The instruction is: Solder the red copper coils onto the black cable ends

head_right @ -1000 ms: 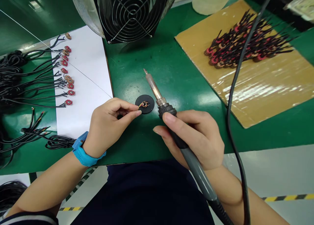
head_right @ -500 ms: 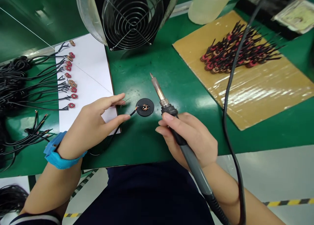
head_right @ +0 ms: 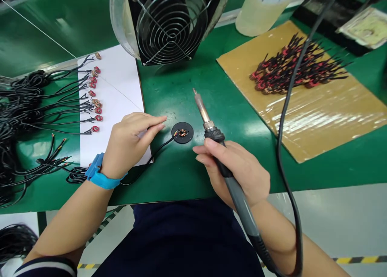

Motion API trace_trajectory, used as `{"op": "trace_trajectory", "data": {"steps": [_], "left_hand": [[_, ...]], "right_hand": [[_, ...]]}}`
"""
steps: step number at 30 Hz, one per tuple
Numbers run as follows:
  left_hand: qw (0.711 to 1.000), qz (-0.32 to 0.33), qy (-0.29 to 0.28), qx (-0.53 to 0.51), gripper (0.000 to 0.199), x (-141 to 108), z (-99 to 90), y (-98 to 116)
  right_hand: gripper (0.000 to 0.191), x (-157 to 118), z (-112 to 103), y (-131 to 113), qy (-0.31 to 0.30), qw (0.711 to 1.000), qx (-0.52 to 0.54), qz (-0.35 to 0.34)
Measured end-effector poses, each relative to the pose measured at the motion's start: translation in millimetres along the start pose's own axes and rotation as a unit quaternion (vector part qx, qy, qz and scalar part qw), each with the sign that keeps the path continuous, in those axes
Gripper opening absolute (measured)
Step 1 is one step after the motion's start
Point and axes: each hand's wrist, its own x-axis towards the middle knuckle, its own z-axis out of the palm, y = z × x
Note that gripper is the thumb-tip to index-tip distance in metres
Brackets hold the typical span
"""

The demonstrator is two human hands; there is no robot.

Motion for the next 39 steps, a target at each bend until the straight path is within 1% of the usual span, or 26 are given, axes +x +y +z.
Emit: {"op": "trace_trajectory", "data": {"steps": [1,3,5,7,11,15,18,22,28,33,35,39], "left_hand": [[1.0,-0.002,0.006,-0.006,0.017,-0.5,-2.1,2.2],[1.0,-0.015,0.007,-0.016,0.016,-2.1,-6.0,6.7],[0.999,-0.03,-0.007,-0.032,0.015,-3.9,-7.5,10.5],[0.998,-0.041,-0.027,-0.046,0.018,-5.2,-6.9,12.9],[0.996,-0.055,-0.057,-0.04,0.014,-6.2,-5.2,13.6],[0.995,-0.055,-0.08,0.016,0.017,-7.3,-5.7,11.1],[0.993,-0.052,-0.104,0.027,0.018,-7.8,-4.4,9.3],[0.992,-0.059,-0.108,0.027,0.019,-7.0,-2.1,8.1],[0.988,-0.08,-0.131,0.028,0.02,-4.6,-2.0,10.1],[0.988,-0.075,-0.132,0.03,0.021,-5.7,0.0,11.4],[0.987,-0.075,-0.136,0.03,0.022,-6.9,1.2,11.3],[0.984,-0.089,-0.155,0.006,0.023,-7.6,1.3,13.2]], "right_hand": [[0.055,1.4,1.5,-1.7,-0.007,1.0,0.0,0.001],[0.046,6.4,5.1,-5.6,-0.018,1.0,-0.003,-0.019],[0.036,12.7,9.1,-9.5,-0.023,0.999,-0.024,-0.024],[0.03,18.5,13.0,-12.5,-0.023,0.998,-0.05,-0.037],[0.029,25.6,19.3,-15.7,-0.019,0.995,-0.093,-0.042],[0.028,29.1,23.3,-17.4,-0.03,0.995,-0.092,-0.038],[0.028,30.1,25.4,-17.5,-0.042,0.994,-0.092,-0.035],[0.029,30.3,28.5,-17.0,-0.056,0.992,-0.103,-0.04],[0.03,30.4,32.0,-15.5,-0.056,0.988,-0.128,-0.062],[0.026,29.6,32.1,-11.9,-0.072,0.985,-0.139,-0.073],[0.022,30.7,31.0,-10.5,-0.085,0.982,-0.149,-0.078],[0.018,34.3,26.0,-7.2,-0.139,0.973,-0.157,-0.095]]}}
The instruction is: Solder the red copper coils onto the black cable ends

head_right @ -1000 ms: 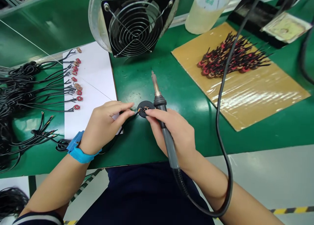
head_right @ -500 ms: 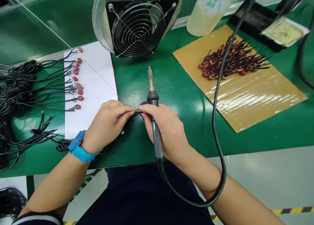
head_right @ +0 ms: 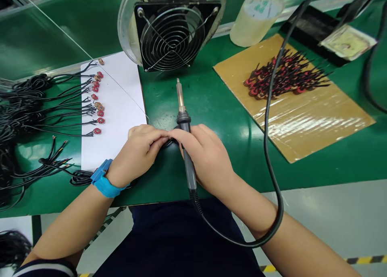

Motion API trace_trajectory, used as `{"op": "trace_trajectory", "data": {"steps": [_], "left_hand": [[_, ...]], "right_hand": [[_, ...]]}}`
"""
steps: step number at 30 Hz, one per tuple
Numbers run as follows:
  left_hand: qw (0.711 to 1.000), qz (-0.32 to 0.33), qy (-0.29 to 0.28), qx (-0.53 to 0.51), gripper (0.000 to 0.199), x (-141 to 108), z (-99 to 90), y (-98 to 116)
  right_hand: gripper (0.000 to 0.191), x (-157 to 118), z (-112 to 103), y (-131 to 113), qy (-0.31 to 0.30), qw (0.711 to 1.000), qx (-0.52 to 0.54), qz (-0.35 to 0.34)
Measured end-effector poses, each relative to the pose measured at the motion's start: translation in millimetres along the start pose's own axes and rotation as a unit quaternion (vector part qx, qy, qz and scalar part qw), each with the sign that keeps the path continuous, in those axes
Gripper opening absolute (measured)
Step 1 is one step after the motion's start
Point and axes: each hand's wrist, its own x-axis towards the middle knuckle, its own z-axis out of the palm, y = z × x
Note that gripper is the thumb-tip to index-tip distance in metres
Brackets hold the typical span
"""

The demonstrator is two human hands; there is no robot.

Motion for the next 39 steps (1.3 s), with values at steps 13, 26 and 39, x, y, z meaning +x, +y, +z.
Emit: {"op": "trace_trajectory", "data": {"steps": [13,26,39], "left_hand": [[0.988,-0.074,0.0,-0.132,0.028,9.6,-1.2,19.5],[0.983,-0.115,0.099,-0.1,0.018,6.6,12.4,15.2],[0.984,-0.106,0.114,-0.092,0.017,5.6,16.7,17.3]], "right_hand": [[0.009,2.2,-11.3,19.7,-0.017,0.997,0.08,-0.005],[0.029,1.6,0.0,34.8,-0.033,0.986,0.159,0.039],[0.017,3.0,-4.8,26.9,0.017,0.987,0.159,0.029]]}}
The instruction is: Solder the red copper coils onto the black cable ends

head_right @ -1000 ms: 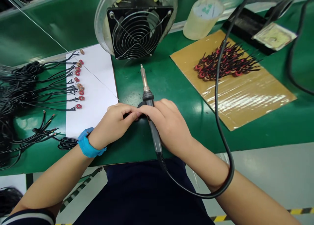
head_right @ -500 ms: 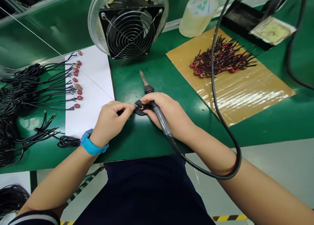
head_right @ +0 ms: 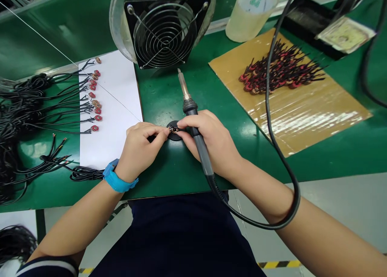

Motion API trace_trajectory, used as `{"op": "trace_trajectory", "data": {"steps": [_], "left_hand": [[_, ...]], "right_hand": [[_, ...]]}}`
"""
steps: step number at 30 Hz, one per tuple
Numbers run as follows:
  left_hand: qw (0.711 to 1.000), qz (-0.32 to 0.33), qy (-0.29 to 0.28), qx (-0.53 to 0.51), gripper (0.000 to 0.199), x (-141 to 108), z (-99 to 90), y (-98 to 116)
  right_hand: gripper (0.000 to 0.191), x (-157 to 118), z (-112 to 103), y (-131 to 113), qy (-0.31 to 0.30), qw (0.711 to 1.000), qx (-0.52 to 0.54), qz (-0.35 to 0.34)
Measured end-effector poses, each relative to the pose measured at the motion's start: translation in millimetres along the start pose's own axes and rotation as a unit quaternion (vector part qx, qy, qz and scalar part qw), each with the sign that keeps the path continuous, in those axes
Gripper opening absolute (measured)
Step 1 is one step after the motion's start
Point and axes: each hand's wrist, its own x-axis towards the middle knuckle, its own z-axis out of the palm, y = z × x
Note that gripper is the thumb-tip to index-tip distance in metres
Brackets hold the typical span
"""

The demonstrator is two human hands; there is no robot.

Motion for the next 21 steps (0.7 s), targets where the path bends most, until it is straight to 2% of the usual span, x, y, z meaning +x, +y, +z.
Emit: {"op": "trace_trajectory", "data": {"steps": [6,10,14,21], "left_hand": [[1.0,-0.002,0.006,-0.018,0.016,-0.9,1.4,-0.8],[1.0,-0.007,0.012,-0.027,0.018,-1.4,2.6,0.1],[0.999,-0.012,0.03,-0.029,0.016,-2.5,3.9,1.6],[0.998,0.009,0.052,-0.014,0.012,-7.1,8.3,0.6]], "right_hand": [[0.011,6.0,4.1,-3.8,-0.012,0.997,-0.048,-0.052],[0.014,10.0,10.0,-7.1,-0.012,0.995,-0.09,-0.028],[0.013,7.7,7.3,-12.0,-0.03,0.994,-0.107,-0.008],[0.022,-10.3,-1.7,-17.3,0.026,0.998,-0.055,0.017]]}}
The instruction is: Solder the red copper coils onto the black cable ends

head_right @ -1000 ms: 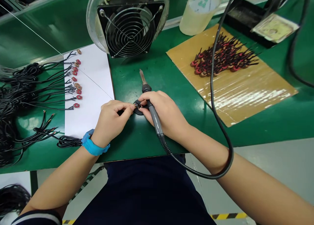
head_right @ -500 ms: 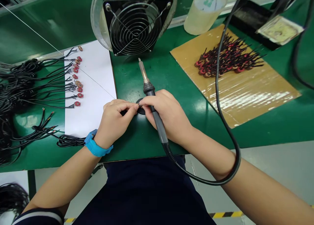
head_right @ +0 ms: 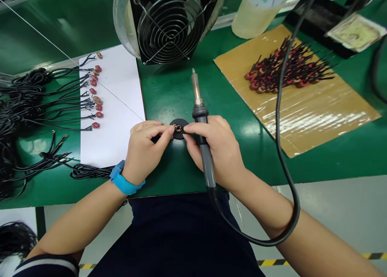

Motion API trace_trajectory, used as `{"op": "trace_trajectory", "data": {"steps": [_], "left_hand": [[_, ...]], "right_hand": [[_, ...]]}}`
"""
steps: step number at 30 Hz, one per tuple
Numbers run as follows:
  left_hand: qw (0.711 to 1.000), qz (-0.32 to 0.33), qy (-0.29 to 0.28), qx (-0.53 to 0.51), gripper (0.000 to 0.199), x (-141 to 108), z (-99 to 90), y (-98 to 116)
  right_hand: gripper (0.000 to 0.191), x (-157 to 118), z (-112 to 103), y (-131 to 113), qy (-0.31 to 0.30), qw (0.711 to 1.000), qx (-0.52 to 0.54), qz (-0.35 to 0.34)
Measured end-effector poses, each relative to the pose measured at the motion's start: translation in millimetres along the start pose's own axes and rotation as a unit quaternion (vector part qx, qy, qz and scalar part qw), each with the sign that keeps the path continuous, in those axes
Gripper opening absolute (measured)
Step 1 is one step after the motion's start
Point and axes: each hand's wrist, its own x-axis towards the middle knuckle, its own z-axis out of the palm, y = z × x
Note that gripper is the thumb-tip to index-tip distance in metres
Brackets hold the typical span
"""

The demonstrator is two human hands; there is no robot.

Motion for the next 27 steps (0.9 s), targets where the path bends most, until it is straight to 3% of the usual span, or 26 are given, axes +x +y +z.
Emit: {"op": "trace_trajectory", "data": {"steps": [11,19,23,27], "left_hand": [[0.999,0.039,0.021,0.017,0.012,-3.5,3.1,-1.6],[1.0,0.024,0.018,-0.001,0.011,-2.6,2.0,-0.4],[1.0,0.017,0.014,-0.005,0.012,-2.5,2.3,0.8],[1.0,0.011,0.013,-0.007,0.012,-2.6,2.1,1.5]], "right_hand": [[0.009,12.2,10.2,-2.1,-0.004,0.999,-0.04,-0.004],[0.016,11.3,8.1,-2.8,-0.009,1.0,0.003,0.029],[0.02,3.3,-0.6,-5.0,0.059,0.996,0.053,0.035],[0.042,-24.3,-8.7,-6.9,0.119,0.989,0.068,0.059]]}}
